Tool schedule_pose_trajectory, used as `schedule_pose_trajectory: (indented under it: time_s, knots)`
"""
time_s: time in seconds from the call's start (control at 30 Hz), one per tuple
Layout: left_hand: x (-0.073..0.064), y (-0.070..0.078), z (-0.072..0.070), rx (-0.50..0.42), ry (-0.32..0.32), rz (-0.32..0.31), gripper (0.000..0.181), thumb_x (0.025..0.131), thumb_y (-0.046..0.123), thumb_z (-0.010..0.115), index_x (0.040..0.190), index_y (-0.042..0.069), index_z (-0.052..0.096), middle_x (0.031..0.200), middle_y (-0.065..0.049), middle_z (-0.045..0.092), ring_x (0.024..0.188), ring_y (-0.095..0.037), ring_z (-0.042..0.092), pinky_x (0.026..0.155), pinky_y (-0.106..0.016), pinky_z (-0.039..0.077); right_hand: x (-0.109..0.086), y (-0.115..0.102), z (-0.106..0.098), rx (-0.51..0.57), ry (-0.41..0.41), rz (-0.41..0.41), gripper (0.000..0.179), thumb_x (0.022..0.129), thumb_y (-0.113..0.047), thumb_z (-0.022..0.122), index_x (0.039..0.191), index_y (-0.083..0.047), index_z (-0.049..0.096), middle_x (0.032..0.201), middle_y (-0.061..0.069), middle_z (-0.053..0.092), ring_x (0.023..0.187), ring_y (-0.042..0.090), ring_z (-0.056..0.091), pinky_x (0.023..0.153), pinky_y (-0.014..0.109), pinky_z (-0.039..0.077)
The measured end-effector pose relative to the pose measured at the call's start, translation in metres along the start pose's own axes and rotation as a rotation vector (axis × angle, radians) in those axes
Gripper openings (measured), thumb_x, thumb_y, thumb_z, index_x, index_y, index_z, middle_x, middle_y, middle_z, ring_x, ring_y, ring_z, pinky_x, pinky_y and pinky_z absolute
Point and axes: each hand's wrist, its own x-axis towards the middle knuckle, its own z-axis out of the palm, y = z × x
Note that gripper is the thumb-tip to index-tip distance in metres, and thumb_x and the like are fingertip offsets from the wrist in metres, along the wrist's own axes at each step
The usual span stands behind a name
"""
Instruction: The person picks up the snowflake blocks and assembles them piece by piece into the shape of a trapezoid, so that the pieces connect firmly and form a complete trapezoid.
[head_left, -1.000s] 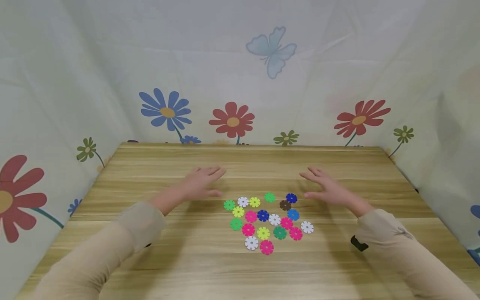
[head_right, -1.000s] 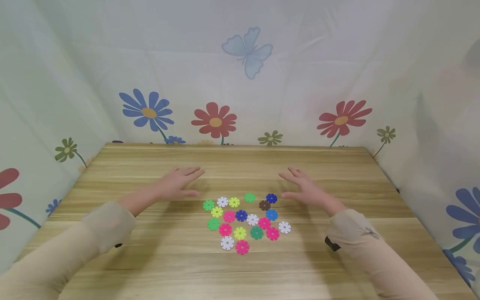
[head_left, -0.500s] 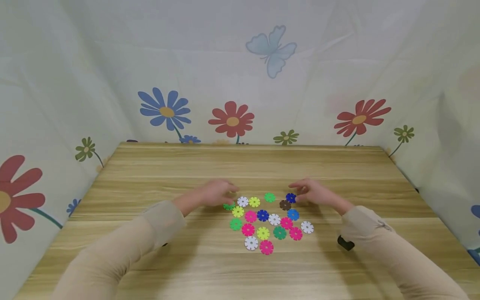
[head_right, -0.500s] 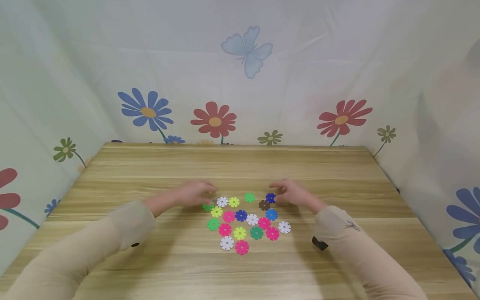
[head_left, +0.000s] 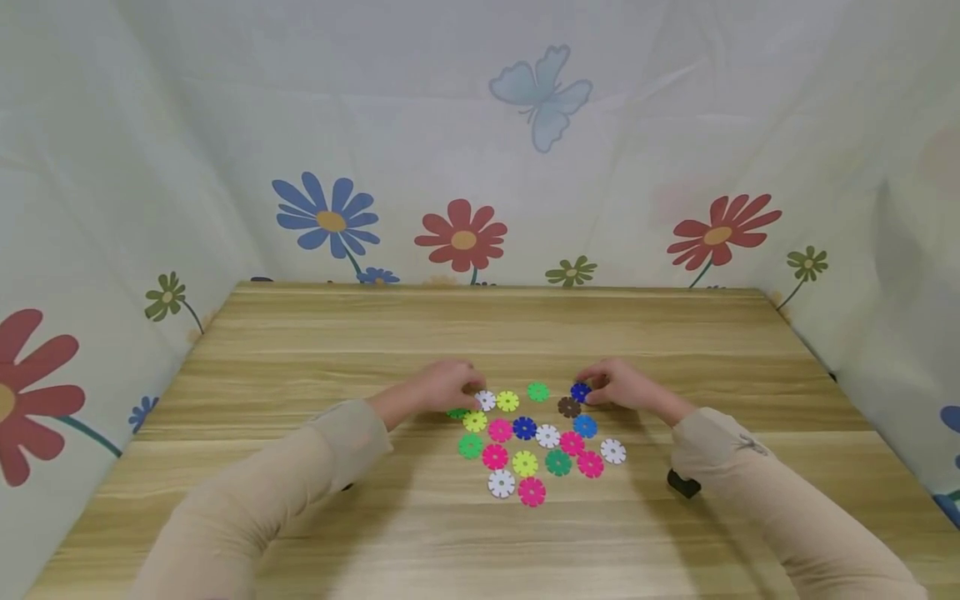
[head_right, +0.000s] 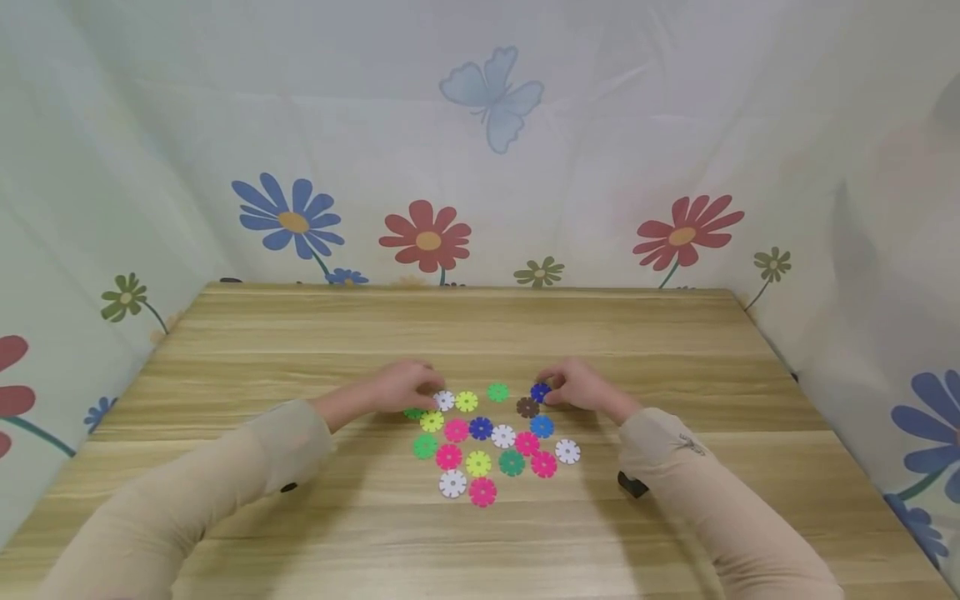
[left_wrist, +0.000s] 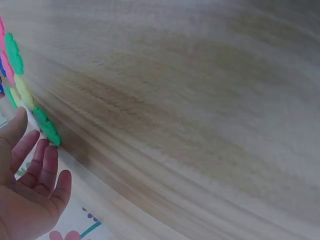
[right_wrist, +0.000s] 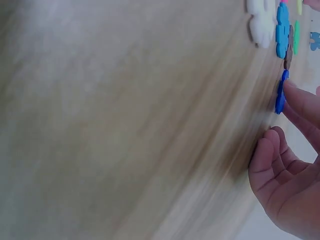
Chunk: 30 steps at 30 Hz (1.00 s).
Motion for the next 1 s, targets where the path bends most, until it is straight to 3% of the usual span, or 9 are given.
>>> schedule_pose_trajectory:
  time_s: [0.23, 0.4, 0.63, 0.83, 1.0]
  knots:
    - [0.003, 0.006, 0.002, 0.026, 0.022, -0.043, 0.026, 0.076, 0.026, 0.067, 0.099, 0.014, 0.065, 0.087, 0.002, 0.058, 0.079, -0.010, 0.051, 0.074, -0.026, 0.044, 0.003, 0.001, 0.002, -0.015, 0.019, 0.003, 0.028, 0.076, -0.006, 0.065, 0.104, -0.001, 0.062, 0.093, 0.012, 0.062, 0.083, 0.020, 0.054, 0.072, 0.033, 0.046]
    - [0.003, 0.011, 0.002, -0.013, 0.030, -0.063, 0.025, 0.075, 0.022, 0.069, 0.096, 0.011, 0.062, 0.087, 0.001, 0.059, 0.080, -0.012, 0.053, 0.076, -0.027, 0.045, 0.004, -0.001, 0.004, -0.062, 0.031, 0.020, 0.027, 0.076, -0.007, 0.066, 0.101, -0.001, 0.061, 0.091, 0.011, 0.062, 0.084, 0.021, 0.056, 0.074, 0.036, 0.047]
    - [-0.002, 0.013, 0.003, -0.068, 0.043, -0.076, 0.017, 0.078, 0.017, 0.066, 0.091, 0.015, 0.055, 0.076, 0.005, 0.054, 0.070, -0.009, 0.049, 0.064, -0.021, 0.042, 0.000, -0.006, 0.004, -0.067, 0.049, 0.023, 0.021, 0.076, -0.003, 0.066, 0.094, -0.002, 0.056, 0.083, 0.009, 0.058, 0.076, 0.018, 0.052, 0.067, 0.030, 0.045]
    - [-0.007, 0.010, 0.001, -0.146, 0.047, -0.077, 0.014, 0.080, 0.014, 0.063, 0.092, 0.016, 0.055, 0.081, 0.004, 0.057, 0.076, -0.009, 0.053, 0.068, -0.021, 0.045, -0.005, -0.008, 0.003, 0.089, 0.036, 0.053, 0.015, 0.077, 0.005, 0.058, 0.091, 0.000, 0.053, 0.073, 0.009, 0.054, 0.059, 0.015, 0.051, 0.052, 0.026, 0.046]
    - [-0.011, 0.010, -0.005, -0.228, 0.095, -0.072, 0.010, 0.081, 0.013, 0.063, 0.089, 0.015, 0.057, 0.083, 0.003, 0.060, 0.078, -0.010, 0.055, 0.070, -0.023, 0.047, -0.009, -0.010, 0.000, 0.277, 0.039, 0.118, 0.016, 0.081, 0.006, 0.052, 0.096, 0.003, 0.051, 0.077, 0.010, 0.053, 0.061, 0.015, 0.054, 0.054, 0.026, 0.049]
